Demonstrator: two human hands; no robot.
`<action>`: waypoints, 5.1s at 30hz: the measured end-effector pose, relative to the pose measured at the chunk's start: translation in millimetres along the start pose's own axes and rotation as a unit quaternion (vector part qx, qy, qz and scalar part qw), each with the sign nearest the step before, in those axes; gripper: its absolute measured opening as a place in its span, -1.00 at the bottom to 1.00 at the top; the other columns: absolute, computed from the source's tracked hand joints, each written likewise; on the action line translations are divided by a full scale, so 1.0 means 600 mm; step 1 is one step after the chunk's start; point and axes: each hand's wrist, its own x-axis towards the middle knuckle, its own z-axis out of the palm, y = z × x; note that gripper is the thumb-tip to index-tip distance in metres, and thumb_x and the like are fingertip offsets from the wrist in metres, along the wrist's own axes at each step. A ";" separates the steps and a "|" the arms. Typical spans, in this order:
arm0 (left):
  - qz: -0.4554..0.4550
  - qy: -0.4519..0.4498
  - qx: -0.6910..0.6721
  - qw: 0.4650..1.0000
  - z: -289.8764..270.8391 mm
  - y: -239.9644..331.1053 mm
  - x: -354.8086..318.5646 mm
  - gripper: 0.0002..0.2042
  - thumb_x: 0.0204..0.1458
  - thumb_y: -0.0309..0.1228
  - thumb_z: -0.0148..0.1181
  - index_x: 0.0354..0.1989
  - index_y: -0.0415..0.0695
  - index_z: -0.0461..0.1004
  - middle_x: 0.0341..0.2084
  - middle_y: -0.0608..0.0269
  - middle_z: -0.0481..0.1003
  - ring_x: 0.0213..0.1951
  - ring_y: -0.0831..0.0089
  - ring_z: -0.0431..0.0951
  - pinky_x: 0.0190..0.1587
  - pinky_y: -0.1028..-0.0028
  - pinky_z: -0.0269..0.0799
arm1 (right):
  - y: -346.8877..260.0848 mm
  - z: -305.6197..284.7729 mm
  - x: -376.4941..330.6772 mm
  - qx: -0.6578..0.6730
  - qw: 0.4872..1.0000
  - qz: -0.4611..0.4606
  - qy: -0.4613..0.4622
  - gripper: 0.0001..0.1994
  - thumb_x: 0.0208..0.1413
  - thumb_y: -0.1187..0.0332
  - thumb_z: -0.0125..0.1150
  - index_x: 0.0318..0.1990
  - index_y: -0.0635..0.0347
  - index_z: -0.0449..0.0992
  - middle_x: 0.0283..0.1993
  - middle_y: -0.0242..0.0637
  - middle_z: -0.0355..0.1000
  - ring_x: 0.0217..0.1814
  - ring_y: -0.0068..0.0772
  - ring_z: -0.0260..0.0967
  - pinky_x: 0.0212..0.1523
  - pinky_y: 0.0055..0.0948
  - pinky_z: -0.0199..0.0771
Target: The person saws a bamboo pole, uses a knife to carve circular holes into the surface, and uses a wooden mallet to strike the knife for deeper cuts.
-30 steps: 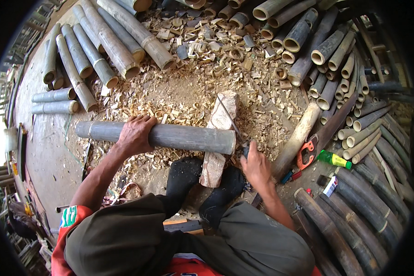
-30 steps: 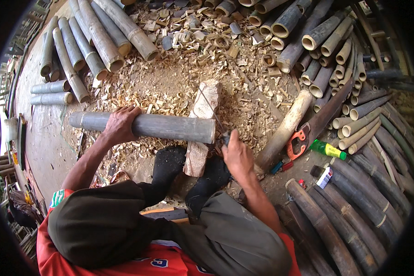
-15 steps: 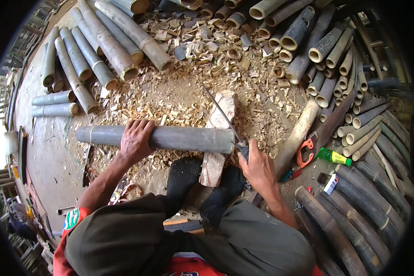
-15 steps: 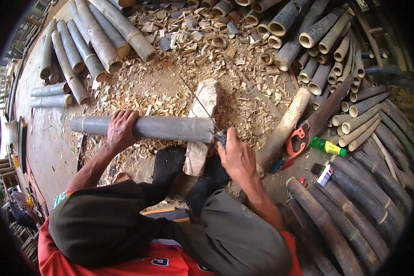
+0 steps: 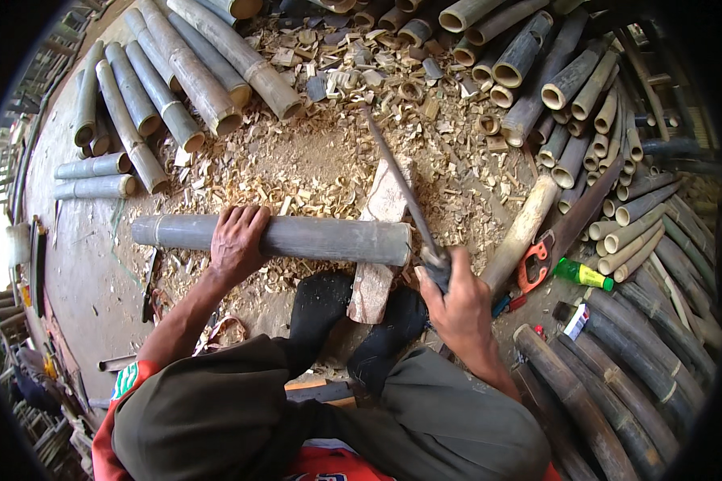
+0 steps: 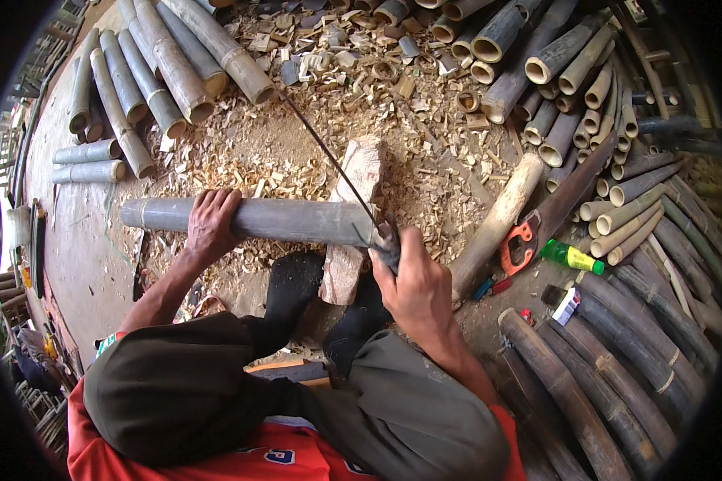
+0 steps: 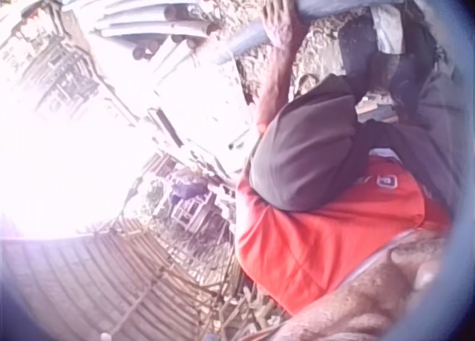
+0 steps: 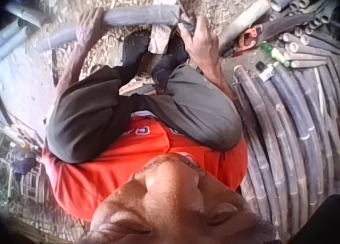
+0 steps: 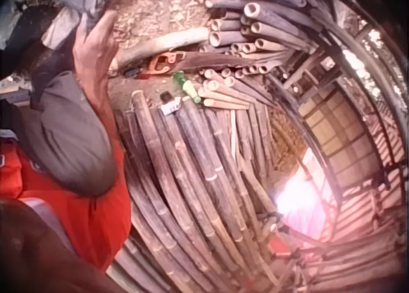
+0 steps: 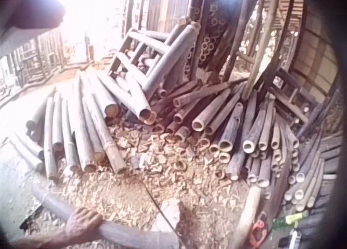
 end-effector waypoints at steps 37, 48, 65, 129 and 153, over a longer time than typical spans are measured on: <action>-0.033 -0.120 -0.043 0.991 -0.022 -0.002 0.027 -0.37 -0.42 -0.33 0.59 -0.03 -0.13 0.50 -0.16 0.06 0.56 -0.01 0.03 0.58 0.25 0.12 0.36 | 0.086 0.064 0.005 -0.125 0.988 0.055 -0.077 -0.65 0.24 0.38 0.34 0.01 0.27 0.28 -0.35 0.17 0.56 -0.37 0.25 0.60 -0.40 0.06 0.58; -0.032 -0.105 -0.039 0.993 -0.016 0.006 0.023 -0.38 -0.39 -0.35 0.56 -0.02 -0.11 0.49 -0.16 0.10 0.53 -0.02 0.05 0.57 0.22 0.13 0.36 | 0.104 0.068 0.015 -0.139 0.969 0.158 -0.130 -0.74 0.31 0.39 0.25 -0.03 0.34 0.32 -0.42 0.10 0.57 -0.41 0.14 0.62 -0.35 -0.04 0.65; -0.018 0.022 0.001 1.000 0.007 0.009 -0.020 -0.27 -0.38 -0.36 0.62 0.09 -0.18 0.44 0.01 0.02 0.54 0.08 0.03 0.54 0.23 0.04 0.34 | 0.065 0.019 0.014 -0.087 0.987 0.087 -0.102 -0.66 0.31 0.28 0.29 0.00 0.31 0.30 -0.36 0.18 0.57 -0.34 0.29 0.60 -0.31 0.15 0.56; -0.059 -0.333 -0.084 0.937 -0.059 -0.111 0.043 -0.27 -0.54 -0.26 0.68 0.02 -0.01 0.61 -0.23 0.12 0.71 -0.15 0.15 0.72 0.00 0.16 0.61 | 0.080 0.096 -0.079 0.069 0.995 0.057 0.051 -0.58 0.29 0.25 0.35 0.16 0.25 0.38 -0.35 0.05 0.56 -0.38 0.16 0.62 -0.43 -0.07 0.56; -0.160 -0.183 -0.043 0.969 -0.060 0.102 -0.045 -0.19 -0.38 -0.10 0.69 0.12 -0.11 0.47 -0.04 0.08 0.55 0.06 0.11 0.57 0.22 0.06 0.41 | 0.063 0.028 -0.089 0.073 0.973 0.149 0.161 -0.56 0.31 0.12 0.31 0.01 0.35 0.37 -0.29 0.12 0.50 -0.22 0.31 0.49 -0.18 0.06 0.46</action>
